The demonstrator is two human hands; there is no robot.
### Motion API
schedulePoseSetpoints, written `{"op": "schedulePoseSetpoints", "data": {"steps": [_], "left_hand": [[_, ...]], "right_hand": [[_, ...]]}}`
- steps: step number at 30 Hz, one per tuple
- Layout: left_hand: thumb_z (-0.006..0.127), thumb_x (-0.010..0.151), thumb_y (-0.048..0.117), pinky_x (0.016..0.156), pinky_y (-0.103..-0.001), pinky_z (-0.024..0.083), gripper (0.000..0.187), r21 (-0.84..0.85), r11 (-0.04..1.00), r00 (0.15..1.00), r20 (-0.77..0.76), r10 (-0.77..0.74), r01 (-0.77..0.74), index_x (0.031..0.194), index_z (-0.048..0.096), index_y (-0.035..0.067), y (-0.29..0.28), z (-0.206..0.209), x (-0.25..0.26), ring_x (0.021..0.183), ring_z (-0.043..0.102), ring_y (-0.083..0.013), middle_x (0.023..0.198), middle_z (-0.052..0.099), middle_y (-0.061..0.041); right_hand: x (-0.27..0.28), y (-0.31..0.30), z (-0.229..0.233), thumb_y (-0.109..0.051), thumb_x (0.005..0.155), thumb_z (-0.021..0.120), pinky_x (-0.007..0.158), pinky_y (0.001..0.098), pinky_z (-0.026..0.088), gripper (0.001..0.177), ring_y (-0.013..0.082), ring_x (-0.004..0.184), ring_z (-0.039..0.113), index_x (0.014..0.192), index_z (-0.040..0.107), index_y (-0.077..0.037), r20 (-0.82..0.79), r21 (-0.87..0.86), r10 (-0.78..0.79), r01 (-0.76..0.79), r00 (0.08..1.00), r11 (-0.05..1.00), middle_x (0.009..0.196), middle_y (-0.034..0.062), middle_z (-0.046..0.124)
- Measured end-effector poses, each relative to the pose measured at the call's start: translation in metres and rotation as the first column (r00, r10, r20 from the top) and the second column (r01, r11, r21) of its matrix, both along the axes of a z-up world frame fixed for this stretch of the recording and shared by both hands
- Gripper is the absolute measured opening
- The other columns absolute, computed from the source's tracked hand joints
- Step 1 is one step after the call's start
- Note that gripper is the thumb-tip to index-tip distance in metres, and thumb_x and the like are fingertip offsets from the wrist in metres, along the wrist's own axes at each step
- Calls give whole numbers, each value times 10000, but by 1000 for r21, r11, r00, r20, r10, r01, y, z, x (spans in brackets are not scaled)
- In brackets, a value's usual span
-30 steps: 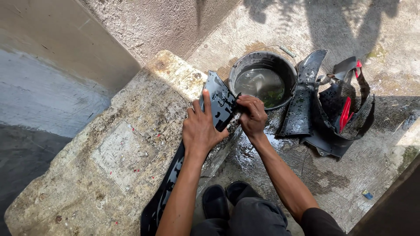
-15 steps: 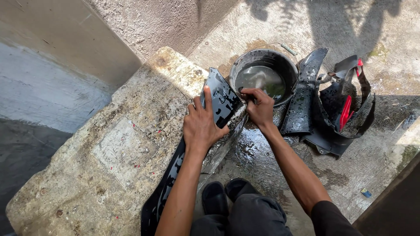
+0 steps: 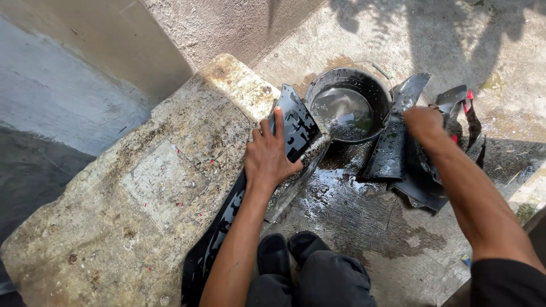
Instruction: Wet sanding a plastic motorcycle fairing component using sandpaper and water
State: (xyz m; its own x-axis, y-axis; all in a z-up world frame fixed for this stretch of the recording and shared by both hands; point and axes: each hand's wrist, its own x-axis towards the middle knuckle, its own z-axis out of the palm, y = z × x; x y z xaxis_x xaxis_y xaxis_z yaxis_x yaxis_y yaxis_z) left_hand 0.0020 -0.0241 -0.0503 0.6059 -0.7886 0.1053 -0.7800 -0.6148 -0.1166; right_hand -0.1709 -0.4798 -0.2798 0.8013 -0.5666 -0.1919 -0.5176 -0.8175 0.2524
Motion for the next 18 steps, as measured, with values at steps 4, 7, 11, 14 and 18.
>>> {"op": "schedulePoseSetpoints", "data": {"steps": [4,7,11,14,18], "left_hand": [[710,628,651,509,-331,539,1238,-23,1000,1000,14,-11,11,1594,234,39,-2,-7,-1,842,648,-296,1182,561,-232],[712,637,647,509,-328,534,1227,-4,999,999,19,-35,35,1595,245,38,-2,0,0,836,646,-295,1184,571,-239],[714,636,635,502,-327,527,1222,-22,1000,1000,-2,-21,21,1591,255,26,-1,0,-1,837,653,-304,1186,573,-251],[709,635,644,492,-323,525,1214,-31,999,1000,6,-26,26,1583,274,22,0,1,-2,827,656,-299,1172,577,-255],[710,633,662,489,-322,524,1211,-26,999,1000,20,-23,24,1577,299,24,-1,0,-2,822,654,-292,1170,581,-253]], "right_hand": [[-54,-1,31,-171,832,743,673,612,582,255,480,858,773,1006,857,-24,11,136,-194,190,981,972,888,249,803],[-47,94,98,-216,895,730,814,642,552,274,542,968,713,1106,815,-65,271,444,-253,112,929,889,991,298,773],[0,200,123,-92,984,742,815,473,573,204,411,989,699,1186,767,-101,840,514,-364,-375,403,772,1030,192,741],[55,242,100,54,946,719,846,463,575,225,401,1029,708,1150,767,-29,966,260,-217,-490,142,832,1063,192,753],[70,304,110,24,913,720,1052,488,477,374,323,1199,641,1263,731,-108,981,194,-158,-485,115,853,1206,123,726]]}}
